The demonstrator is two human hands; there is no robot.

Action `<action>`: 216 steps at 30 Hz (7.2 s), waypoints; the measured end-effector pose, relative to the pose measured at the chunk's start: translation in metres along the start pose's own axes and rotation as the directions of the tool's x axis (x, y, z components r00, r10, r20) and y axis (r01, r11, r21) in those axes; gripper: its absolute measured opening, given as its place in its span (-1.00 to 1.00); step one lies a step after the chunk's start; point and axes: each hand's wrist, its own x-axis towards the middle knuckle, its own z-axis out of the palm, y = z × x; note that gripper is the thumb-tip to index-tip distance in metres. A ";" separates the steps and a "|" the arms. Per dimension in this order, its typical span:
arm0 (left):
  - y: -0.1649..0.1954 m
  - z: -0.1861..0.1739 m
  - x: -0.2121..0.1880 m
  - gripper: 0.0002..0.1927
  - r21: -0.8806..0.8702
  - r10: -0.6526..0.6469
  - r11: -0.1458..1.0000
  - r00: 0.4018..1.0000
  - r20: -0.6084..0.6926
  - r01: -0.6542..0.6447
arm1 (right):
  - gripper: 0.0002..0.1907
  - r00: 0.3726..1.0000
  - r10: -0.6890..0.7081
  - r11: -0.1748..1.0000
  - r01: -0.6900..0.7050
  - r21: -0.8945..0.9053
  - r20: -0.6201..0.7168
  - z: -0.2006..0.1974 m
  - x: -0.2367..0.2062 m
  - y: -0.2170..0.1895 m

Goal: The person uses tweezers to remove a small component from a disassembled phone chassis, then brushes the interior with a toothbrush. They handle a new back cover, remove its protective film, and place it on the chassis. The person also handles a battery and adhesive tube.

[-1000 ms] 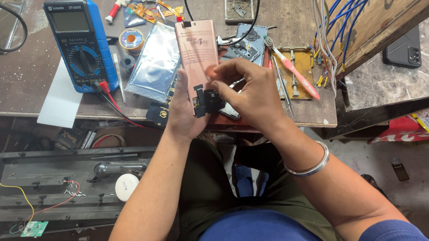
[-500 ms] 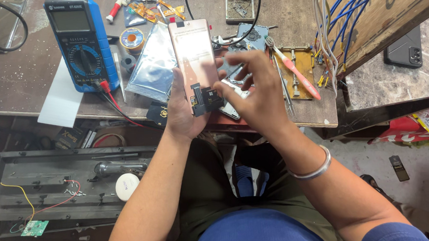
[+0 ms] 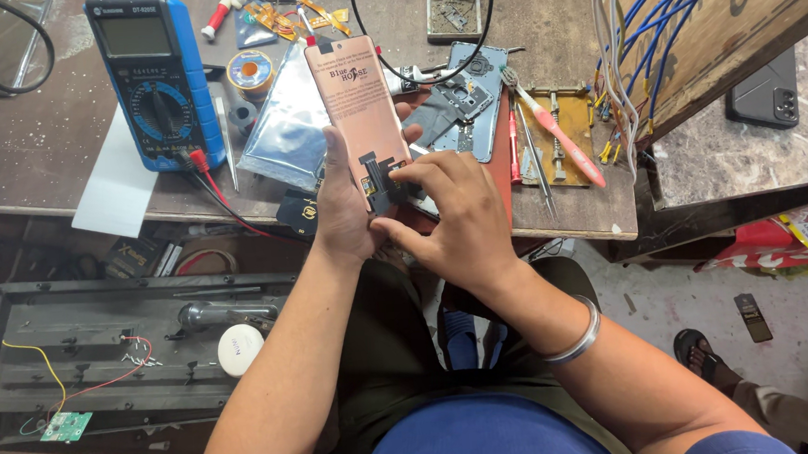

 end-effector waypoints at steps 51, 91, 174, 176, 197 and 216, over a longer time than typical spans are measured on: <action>-0.005 0.000 0.005 -0.18 -0.101 -0.020 0.994 0.997 0.078 0.028 | -0.70 0.973 -0.147 0.982 0.165 -0.092 0.181 -0.031 0.015 0.026; 0.002 0.007 0.001 -0.23 -0.075 -0.010 0.997 0.995 0.102 0.018 | -0.80 0.870 -0.267 0.928 0.347 -0.131 0.414 -0.072 0.062 0.024; 0.001 0.002 -0.003 -0.19 -0.086 -0.008 0.996 0.991 0.131 0.020 | -0.92 0.987 0.127 0.871 -0.156 0.465 0.094 -0.009 0.060 0.020; 0.001 0.002 -0.002 -0.18 -0.109 -0.009 0.994 0.992 0.126 0.023 | -0.92 0.995 0.053 0.903 -0.084 0.422 0.084 -0.009 0.055 0.019; -0.007 -0.016 0.003 -0.09 -0.279 -0.075 0.957 0.997 0.029 0.080 | -0.88 0.964 -0.043 0.864 -0.095 0.494 0.261 -0.030 -0.021 0.013; -0.004 -0.007 0.004 -0.10 -0.234 -0.028 0.972 0.999 -0.015 0.024 | -0.82 0.975 -0.115 0.901 0.022 0.434 0.188 -0.038 -0.047 -0.013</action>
